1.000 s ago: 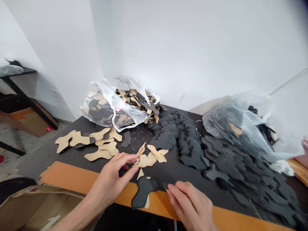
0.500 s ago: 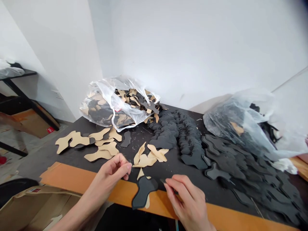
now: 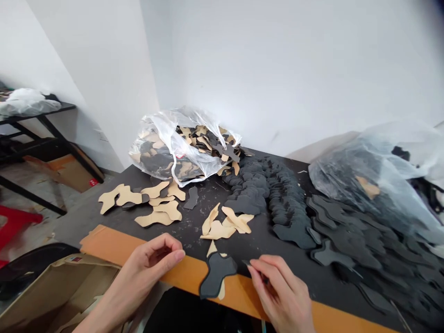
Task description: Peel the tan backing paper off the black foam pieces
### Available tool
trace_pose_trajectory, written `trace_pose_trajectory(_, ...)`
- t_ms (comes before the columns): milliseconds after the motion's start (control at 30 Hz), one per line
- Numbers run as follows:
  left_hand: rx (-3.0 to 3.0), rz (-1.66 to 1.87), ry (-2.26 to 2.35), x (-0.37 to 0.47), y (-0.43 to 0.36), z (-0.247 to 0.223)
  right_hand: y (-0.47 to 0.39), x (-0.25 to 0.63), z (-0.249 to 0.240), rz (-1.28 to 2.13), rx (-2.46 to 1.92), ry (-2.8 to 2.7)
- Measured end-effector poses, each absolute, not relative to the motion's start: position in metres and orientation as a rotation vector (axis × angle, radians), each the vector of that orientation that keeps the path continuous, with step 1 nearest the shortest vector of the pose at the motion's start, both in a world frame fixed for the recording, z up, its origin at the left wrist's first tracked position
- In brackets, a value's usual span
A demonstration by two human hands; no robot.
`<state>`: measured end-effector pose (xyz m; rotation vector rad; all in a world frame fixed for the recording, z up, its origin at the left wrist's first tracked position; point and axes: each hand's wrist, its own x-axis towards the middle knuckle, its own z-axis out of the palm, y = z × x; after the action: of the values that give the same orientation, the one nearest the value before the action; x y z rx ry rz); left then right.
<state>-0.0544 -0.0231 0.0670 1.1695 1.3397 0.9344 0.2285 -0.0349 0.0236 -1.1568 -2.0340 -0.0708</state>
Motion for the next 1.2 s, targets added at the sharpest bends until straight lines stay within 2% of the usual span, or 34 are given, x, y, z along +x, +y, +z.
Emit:
trace_pose_trajectory(533,0.904,0.930,1.227,-0.056,-0.024,0.063,-0.027,0.222,0.023,-0.109,-1.116,-2.007)
trace_pose_trajectory(700,0.958,1.004,1.434,-0.055,-0.024,0.064,-0.026,0.222,0.024,-0.109,-1.109,-2.011)
trace_pose_trajectory(933,1.402,1.049,1.715,-0.076,-0.023,0.064,-0.025,0.223,0.022,-0.099,-1.118,-2.000)
trace_pose_trajectory(1200,1.338,1.066,1.991,-0.123,-0.030,0.072,-0.026,0.224,0.023,-0.060,-1.131,-1.974)
